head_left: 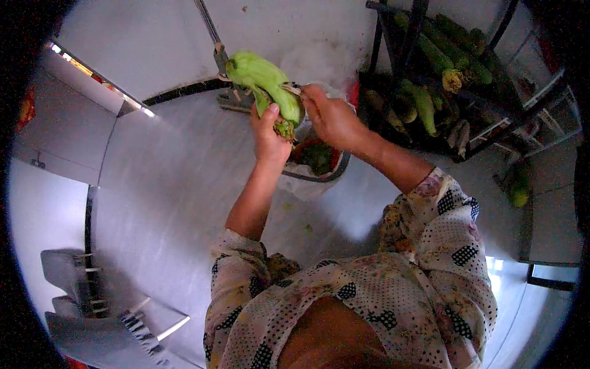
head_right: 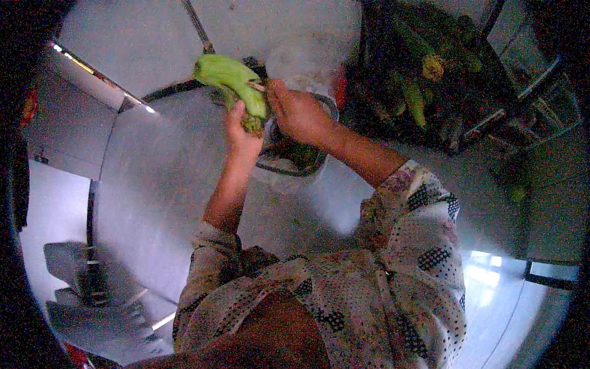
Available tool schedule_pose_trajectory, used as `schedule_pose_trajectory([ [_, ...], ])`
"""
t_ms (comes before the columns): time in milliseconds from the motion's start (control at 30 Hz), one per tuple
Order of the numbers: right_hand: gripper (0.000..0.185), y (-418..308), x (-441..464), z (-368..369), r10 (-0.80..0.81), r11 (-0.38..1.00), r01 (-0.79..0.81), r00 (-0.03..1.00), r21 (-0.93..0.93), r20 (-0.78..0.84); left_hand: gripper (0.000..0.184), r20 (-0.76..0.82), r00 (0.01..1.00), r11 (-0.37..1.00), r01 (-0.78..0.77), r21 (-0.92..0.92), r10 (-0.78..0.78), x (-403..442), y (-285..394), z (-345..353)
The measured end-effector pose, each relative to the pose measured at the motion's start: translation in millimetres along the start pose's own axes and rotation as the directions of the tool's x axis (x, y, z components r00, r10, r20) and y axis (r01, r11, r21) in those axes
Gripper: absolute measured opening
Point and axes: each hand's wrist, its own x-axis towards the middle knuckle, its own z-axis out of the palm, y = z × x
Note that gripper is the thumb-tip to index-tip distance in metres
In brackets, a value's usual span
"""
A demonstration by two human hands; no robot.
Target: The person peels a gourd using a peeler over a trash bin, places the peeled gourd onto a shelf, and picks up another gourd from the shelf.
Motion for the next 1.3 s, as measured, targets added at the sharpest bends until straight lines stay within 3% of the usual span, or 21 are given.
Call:
schedule_pose_trajectory([
  [33, 0.02, 3.6, -3.0, 2.4, -0.021, 0.999, 0.021, 1.0, -0.028, 0.004, 0.051, 0.02, 0.999, 0.999, 0.029, 0.023, -0.029, 3.4, 2.0, -4.6],
  [100, 0.02, 7.3, -9.7, 12.4, -0.045, 0.987, 0.076, 0.978, -0.144, 0.203, 0.056, 0.055, 0.994, 0.994, 0.086, 0.07, -0.09, 15.2, 12.6, -17.3],
  [133, 0.021, 10.1, -17.6, 20.0, -0.049, 0.974, 0.112, 0.953, -0.196, 0.3, 0.056, 0.078, 0.996, 0.998, 0.045, 0.045, -0.048, 16.9, 17.2, -8.0],
  [167, 0.02, 13.7, -31.6, 43.5, -0.082, 0.995, 0.055, 0.931, 0.086, 0.356, 0.056, 0.1, 0.995, 1.0, 0.003, 0.022, -0.005, 19.3, 25.4, 3.7],
  [200, 0.02, 6.3, -27.3, 39.9, -0.101, 0.993, 0.08, 0.947, 0.083, 0.305, 0.057, 0.118, 0.992, 0.999, -0.041, 0.0, 0.041, 21.9, 31.9, 9.7],
  [233, 0.019, -5.2, -20.9, 30.7, -0.122, 0.992, 0.105, 0.958, 0.076, 0.26, 0.06, 0.138, 0.982, 0.981, -0.145, 0.126, 0.127, 27.1, 39.0, 8.6],
  [333, 0.019, -10.8, -19.4, 30.4, -0.077, 0.997, 0.07, 0.956, 0.036, 0.282, 0.063, 0.088, 0.982, 0.986, -0.166, -0.012, 0.166, 17.6, 58.5, 27.4],
  [400, 0.022, 1.0, -20.3, 27.4, -0.005, 0.998, 0.024, 0.955, -0.061, 0.298, 0.063, 0.089, 0.992, 0.988, -0.081, -0.133, 0.094, 15.6, 60.3, 15.4],
  [533, 0.03, 23.5, -19.0, 30.6, 0.131, 0.973, -0.172, 0.961, 0.154, 0.244, 0.062, 0.047, 0.998, 0.945, 0.055, -0.323, -0.042, 15.4, 59.8, -8.2],
  [600, 0.032, 16.1, -10.0, 16.6, 0.162, 0.966, -0.192, 0.972, 0.174, 0.171, 0.058, 0.056, 0.994, 0.955, 0.11, -0.276, -0.099, 21.3, 54.6, -18.3],
  [700, 0.033, -1.6, 0.0, 7.2, 0.016, 0.966, -0.023, 0.999, 0.258, 0.03, 0.051, -0.042, 0.98, 0.968, 0.186, -0.171, -0.196, 21.2, 55.3, -29.3],
  [733, 0.034, -7.5, 0.5, 0.7, 0.012, 0.98, -0.026, 0.997, 0.196, 0.071, 0.049, -0.094, 0.97, 0.969, 0.21, -0.13, -0.223, 18.8, 54.8, -29.9],
  [800, 0.036, -15.1, -2.2, -10.8, 0.007, 0.997, -0.018, 0.989, 0.073, 0.147, 0.046, -0.052, 0.967, 0.964, 0.242, -0.109, -0.249, 13.1, 48.9, -29.1],
  [900, 0.036, -14.5, -2.9, -14.4, -0.146, 0.988, 0.151, 0.982, -0.036, 0.123, 0.044, -0.004, 0.953, 0.952, 0.301, -0.052, -0.302, 11.6, 46.4, -36.5],
  [1100, 0.036, -11.8, -5.0, -14.1, -0.34, 0.921, 0.363, 0.926, -0.139, 0.164, 0.045, 0.016, 0.945, 0.943, 0.324, 0.08, -0.326, 3.6, 40.1, -35.0],
  [1300, 0.035, 13.9, -7.1, -13.6, -0.311, 0.917, 0.359, 0.916, -0.175, 0.252, 0.046, 0.081, 0.947, 0.943, 0.297, 0.149, -0.311, 2.4, 28.2, -36.4],
])
